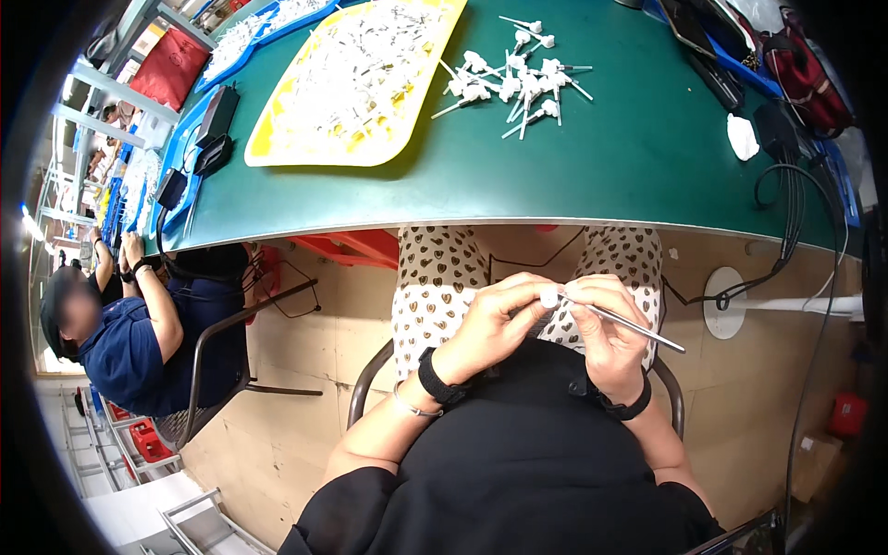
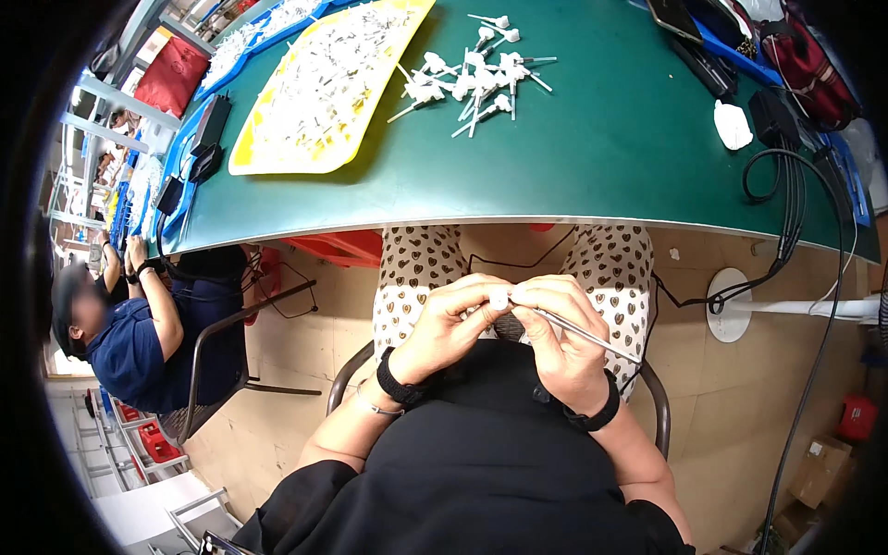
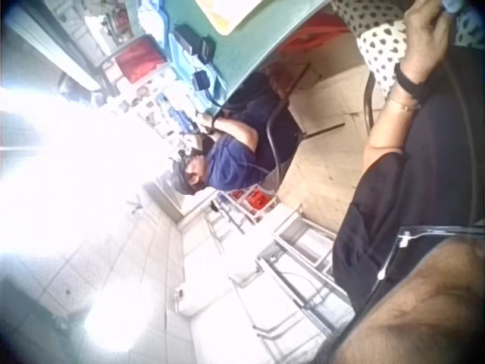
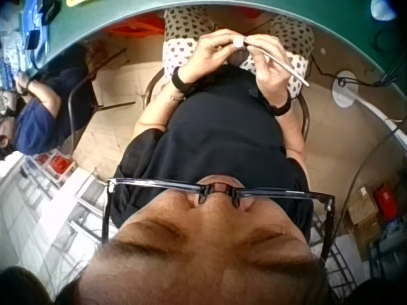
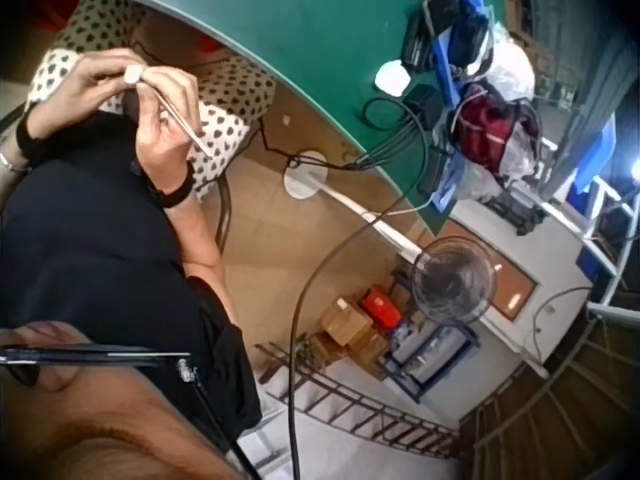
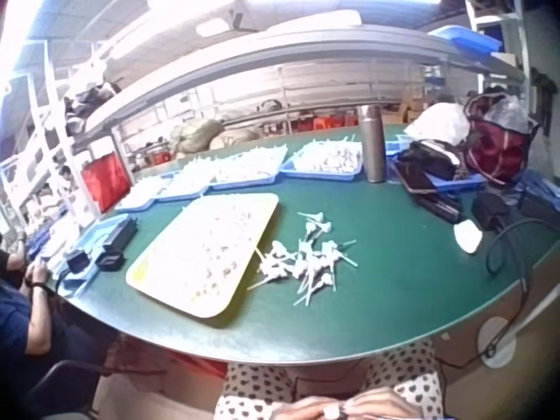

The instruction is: The person sits at a green workbench and repeatedly picks up small white plastic components and thin metal rods. Using a metal tool held in the right hand, they manipulate the components, likely inserting the rods or adjusting the plastic parts. The finished or processed items are placed into a yellow tray on the table. The task involves repetitive, precise hand movements.

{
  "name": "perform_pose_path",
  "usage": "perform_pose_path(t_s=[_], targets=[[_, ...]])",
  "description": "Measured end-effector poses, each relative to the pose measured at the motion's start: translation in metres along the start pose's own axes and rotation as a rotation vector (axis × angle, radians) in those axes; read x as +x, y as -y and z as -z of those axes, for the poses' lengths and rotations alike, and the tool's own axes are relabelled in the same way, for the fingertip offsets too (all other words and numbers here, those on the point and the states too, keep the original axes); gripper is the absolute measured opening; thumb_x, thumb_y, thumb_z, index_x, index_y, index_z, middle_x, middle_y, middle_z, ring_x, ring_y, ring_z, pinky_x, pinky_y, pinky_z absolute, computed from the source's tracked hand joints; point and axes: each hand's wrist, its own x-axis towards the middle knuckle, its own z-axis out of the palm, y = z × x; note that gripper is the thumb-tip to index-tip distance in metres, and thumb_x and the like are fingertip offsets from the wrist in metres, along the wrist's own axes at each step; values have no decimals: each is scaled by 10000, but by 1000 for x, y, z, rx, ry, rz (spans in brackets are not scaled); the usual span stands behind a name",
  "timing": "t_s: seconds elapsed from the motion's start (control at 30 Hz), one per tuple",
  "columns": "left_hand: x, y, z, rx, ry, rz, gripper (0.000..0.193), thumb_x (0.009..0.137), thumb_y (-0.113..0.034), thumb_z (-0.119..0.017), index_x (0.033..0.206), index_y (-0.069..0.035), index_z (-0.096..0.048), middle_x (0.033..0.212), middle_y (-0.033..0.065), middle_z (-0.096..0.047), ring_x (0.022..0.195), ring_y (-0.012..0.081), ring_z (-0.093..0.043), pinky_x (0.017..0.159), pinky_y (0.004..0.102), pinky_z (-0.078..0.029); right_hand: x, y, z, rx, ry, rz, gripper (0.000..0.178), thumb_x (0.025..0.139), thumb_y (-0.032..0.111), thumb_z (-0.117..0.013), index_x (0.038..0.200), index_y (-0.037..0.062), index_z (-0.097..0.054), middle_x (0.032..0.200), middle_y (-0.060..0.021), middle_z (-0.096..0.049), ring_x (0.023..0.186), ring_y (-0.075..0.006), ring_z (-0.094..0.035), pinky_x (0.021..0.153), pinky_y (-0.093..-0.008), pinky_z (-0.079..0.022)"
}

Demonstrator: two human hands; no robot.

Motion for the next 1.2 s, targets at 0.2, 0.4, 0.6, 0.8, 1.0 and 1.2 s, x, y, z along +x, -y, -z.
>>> perform_pose_path(t_s=[0.2,0.4,0.6,0.8,1.0,1.2], targets=[[-1,6,1,22,-11,-56,170,953,-27,-654,1108,18,-705,1090,143,-711,975,239,-694,849,328,-551,0,-3,-10,-23,19,-23,97,901,-21,-698,997,-28,-690,968,-125,-702,887,-253,-662,767,-338,-542],[-4,12,2,18,-30,-55,170,940,-9,-656,1101,15,-706,1078,144,-709,968,245,-695,842,328,-553,4,-4,-14,-83,63,18,92,899,-10,-703,991,-15,-696,961,-118,-703,882,-260,-663,766,-338,-540],[-6,19,4,31,-42,-80,170,930,2,-662,1094,16,-706,1071,144,-709,956,247,-696,833,324,-554,5,-5,-17,-117,88,9,81,895,-7,-709,974,-12,-694,951,-114,-700,871,-254,-662,760,-337,-539],[-6,20,5,40,-50,-94,171,925,9,-670,1092,17,-707,1052,134,-712,942,242,-695,819,315,-554,3,-7,-18,-38,79,-64,89,895,-3,-714,982,-8,-699,959,-107,-699,888,-246,-659,768,-338,-537],[1,-1,18,70,-88,-116,164,923,10,-680,1084,8,-715,995,117,-712,873,215,-684,763,321,-554,-1,-7,-13,83,-18,-76,110,920,-14,-682,1029,-31,-678,1027,-128,-678,925,-205,-639,774,-316,-532],[63,-65,103,300,-454,-439,155,885,60,-692,1026,0,-714,944,90,-739,786,155,-681,715,287,-541,-3,-7,-10,275,-146,-195,122,962,-20,-629,1080,-39,-654,1105,-135,-627,944,-170,-654,866,-298,-566]])
